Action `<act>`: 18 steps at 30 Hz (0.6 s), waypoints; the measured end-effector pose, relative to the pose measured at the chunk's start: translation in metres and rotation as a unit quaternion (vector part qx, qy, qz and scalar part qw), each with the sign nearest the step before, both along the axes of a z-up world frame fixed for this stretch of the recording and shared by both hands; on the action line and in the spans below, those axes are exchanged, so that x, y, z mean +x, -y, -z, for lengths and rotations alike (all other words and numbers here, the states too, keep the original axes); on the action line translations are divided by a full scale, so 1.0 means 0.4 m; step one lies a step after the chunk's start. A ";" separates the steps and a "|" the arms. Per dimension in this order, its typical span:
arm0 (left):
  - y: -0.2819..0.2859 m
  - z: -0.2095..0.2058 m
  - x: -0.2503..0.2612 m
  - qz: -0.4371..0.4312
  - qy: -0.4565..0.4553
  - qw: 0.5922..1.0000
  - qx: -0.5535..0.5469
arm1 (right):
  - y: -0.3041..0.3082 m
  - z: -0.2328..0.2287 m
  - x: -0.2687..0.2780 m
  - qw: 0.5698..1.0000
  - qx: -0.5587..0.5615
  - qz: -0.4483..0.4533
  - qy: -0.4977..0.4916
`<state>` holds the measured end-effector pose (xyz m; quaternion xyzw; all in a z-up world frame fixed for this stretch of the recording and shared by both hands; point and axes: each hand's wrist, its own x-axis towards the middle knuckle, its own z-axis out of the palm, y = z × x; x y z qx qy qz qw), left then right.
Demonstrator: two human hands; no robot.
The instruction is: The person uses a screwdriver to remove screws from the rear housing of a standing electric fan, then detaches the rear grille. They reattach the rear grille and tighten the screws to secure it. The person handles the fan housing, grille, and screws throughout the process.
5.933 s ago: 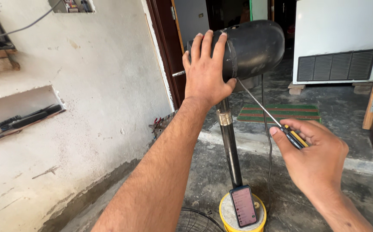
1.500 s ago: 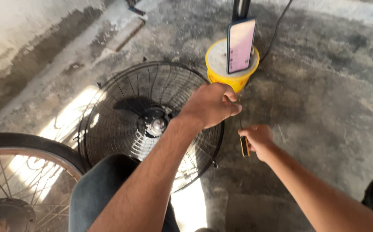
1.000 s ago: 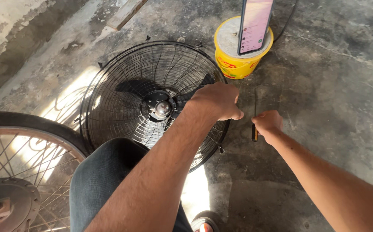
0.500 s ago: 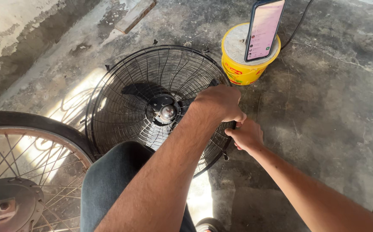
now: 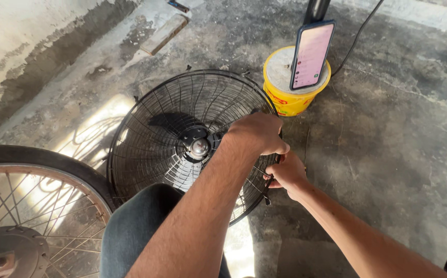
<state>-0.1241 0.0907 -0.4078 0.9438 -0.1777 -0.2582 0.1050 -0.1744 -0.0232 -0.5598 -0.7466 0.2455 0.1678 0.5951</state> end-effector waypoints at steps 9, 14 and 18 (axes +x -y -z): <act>0.003 -0.030 -0.006 -0.005 0.005 1.000 -0.003 | -0.009 -0.039 0.025 0.996 0.093 -0.001 0.002; 0.002 -0.037 -0.007 -0.012 0.010 1.000 -0.016 | 0.003 -0.067 0.034 0.994 0.111 0.003 -0.002; 0.005 -0.041 -0.006 -0.023 0.006 0.999 -0.025 | 0.018 -0.093 0.039 0.993 0.114 -0.001 0.005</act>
